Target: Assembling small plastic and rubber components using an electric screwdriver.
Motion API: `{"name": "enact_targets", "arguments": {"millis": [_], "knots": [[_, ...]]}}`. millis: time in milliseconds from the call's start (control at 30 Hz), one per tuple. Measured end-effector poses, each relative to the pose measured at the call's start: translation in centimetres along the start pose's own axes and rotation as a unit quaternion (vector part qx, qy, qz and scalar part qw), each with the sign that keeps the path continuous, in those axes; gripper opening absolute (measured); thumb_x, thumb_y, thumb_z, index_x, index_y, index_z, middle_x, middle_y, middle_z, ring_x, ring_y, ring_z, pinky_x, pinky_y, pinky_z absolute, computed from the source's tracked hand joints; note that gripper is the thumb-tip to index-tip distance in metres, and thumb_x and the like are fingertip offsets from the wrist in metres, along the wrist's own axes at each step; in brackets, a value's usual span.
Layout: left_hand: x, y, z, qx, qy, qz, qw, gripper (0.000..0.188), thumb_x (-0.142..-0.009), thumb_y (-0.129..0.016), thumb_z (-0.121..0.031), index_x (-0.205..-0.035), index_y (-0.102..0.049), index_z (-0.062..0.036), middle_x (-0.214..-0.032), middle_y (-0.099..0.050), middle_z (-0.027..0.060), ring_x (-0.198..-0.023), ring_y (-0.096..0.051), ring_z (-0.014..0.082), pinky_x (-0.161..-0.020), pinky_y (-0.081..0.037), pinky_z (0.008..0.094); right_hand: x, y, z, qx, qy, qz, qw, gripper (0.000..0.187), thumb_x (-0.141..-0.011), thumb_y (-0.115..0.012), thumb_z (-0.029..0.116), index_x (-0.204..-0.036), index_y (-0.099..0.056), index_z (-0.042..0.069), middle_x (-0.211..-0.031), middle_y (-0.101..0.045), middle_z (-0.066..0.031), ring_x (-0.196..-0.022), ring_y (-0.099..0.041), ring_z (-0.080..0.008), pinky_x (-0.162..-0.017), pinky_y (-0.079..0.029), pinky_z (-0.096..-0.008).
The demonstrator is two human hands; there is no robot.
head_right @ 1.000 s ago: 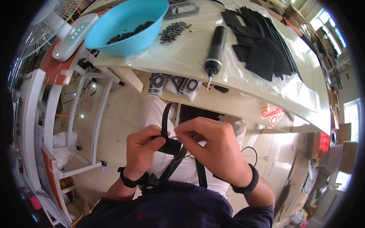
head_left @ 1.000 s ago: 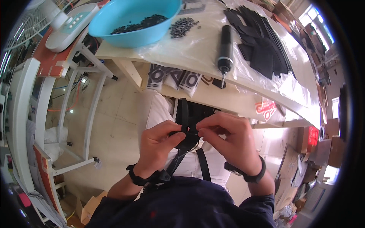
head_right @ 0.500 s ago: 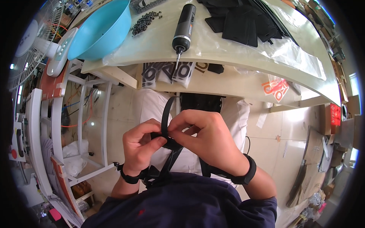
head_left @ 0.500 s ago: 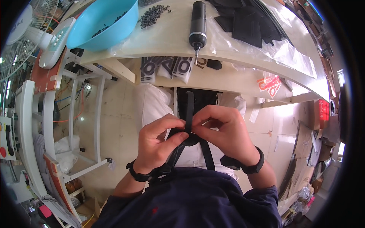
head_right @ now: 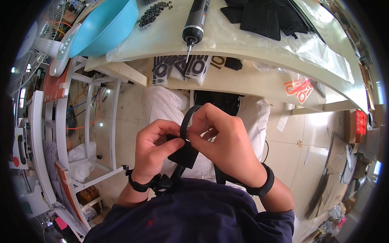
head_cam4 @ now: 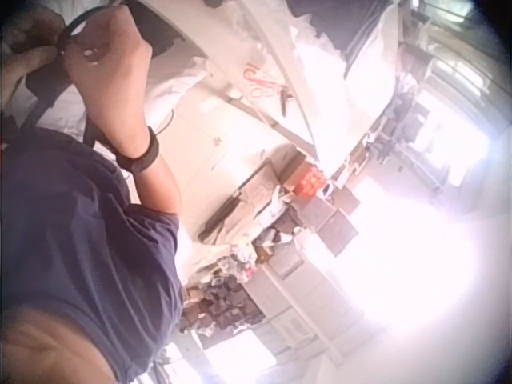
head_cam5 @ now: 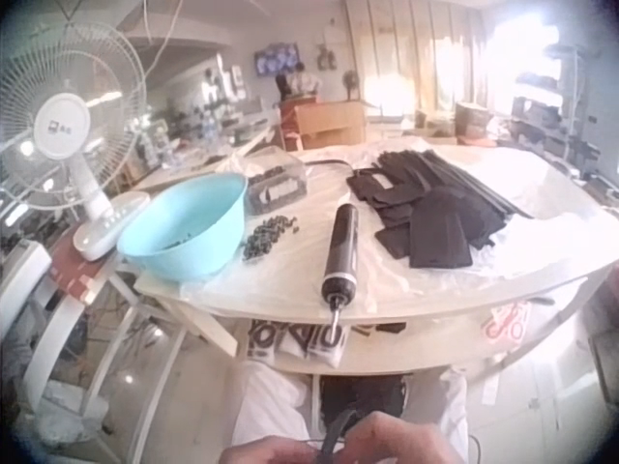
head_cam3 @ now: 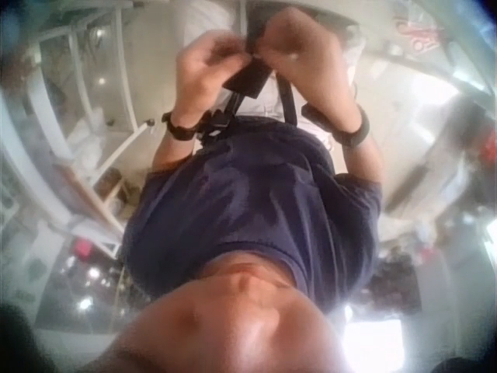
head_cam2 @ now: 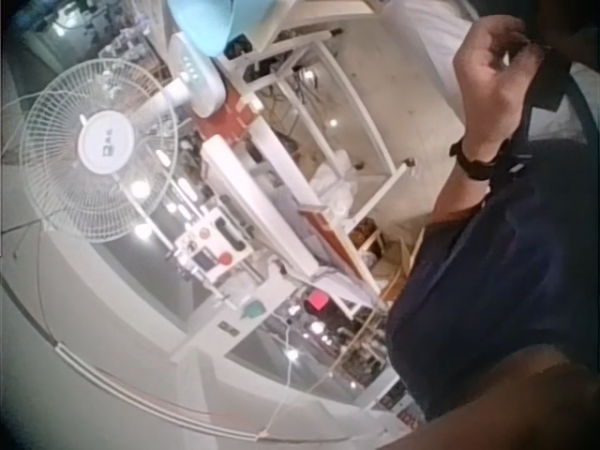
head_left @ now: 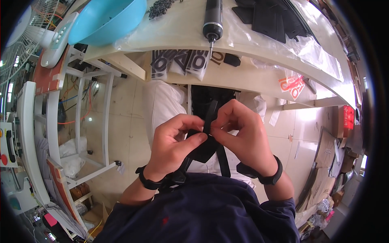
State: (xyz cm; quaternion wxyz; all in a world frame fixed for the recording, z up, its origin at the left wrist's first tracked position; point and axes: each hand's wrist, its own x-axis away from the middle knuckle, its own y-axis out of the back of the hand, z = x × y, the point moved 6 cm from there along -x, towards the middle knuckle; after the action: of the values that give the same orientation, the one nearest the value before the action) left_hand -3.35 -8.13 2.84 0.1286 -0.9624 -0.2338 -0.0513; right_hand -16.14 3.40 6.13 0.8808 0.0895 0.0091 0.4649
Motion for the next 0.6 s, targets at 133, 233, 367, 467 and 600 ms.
{"name": "enact_targets", "arguments": {"millis": [133,233,367,467,600], "knots": [[0.1,-0.4,0.2,-0.003,-0.010,0.000,1.000,0.023,-0.088,-0.073,0.002,-0.109,-0.065,0.0028,-0.100,-0.069,0.0063,-0.094,-0.064,0.0102,-0.085,-0.049,0.0232,0.3,0.3,-0.2,-0.006,0.005,0.000,1.000,0.018,-0.082,-0.071,-0.004,-0.091,-0.057,0.001,-0.082,-0.069,-0.0066,-0.076,-0.070,-0.0146,-0.067,-0.057,-0.0274],[0.2,0.1,0.3,-0.008,-0.005,0.018,1.000,0.022,-0.088,-0.073,0.002,-0.109,-0.066,0.0031,-0.100,-0.070,0.0069,-0.095,-0.064,0.0101,-0.085,-0.049,0.0234,0.3,0.0,0.1,-0.026,0.018,0.003,0.999,0.018,-0.082,-0.071,-0.004,-0.092,-0.057,0.001,-0.082,-0.068,-0.0062,-0.075,-0.070,-0.0141,-0.066,-0.057,-0.0278],[0.3,0.3,0.1,0.000,-0.020,0.020,1.000,0.022,-0.088,-0.071,0.006,-0.109,-0.065,0.0038,-0.102,-0.071,0.0084,-0.096,-0.064,0.0104,-0.085,-0.048,0.0236,0.4,-0.3,0.1,-0.032,0.012,0.003,0.999,0.016,-0.083,-0.071,-0.004,-0.093,-0.058,0.000,-0.083,-0.068,-0.0063,-0.076,-0.070,-0.0151,-0.066,-0.057,-0.0278],[0.3,0.3,0.0,0.011,-0.043,0.027,0.999,0.023,-0.087,-0.069,0.009,-0.109,-0.065,0.0041,-0.104,-0.070,0.0100,-0.097,-0.064,0.0127,-0.085,-0.049,0.0248,1.0,-0.5,0.9,-0.013,0.055,-0.017,0.998,0.017,-0.083,-0.071,-0.004,-0.093,-0.059,0.001,-0.084,-0.068,-0.0065,-0.075,-0.070,-0.0164,-0.064,-0.057,-0.0289],[0.2,0.2,-0.1,0.068,-0.113,0.075,0.988,0.025,-0.085,-0.066,0.014,-0.109,-0.064,0.0042,-0.105,-0.070,0.0129,-0.100,-0.065,0.0210,-0.088,-0.050,0.0318,2.2,-1.0,2.6,0.073,0.170,-0.068,0.980,0.019,-0.080,-0.072,-0.005,-0.092,-0.060,0.003,-0.081,-0.066,-0.0071,-0.070,-0.068,-0.0212,-0.058,-0.053,-0.0318]]}}
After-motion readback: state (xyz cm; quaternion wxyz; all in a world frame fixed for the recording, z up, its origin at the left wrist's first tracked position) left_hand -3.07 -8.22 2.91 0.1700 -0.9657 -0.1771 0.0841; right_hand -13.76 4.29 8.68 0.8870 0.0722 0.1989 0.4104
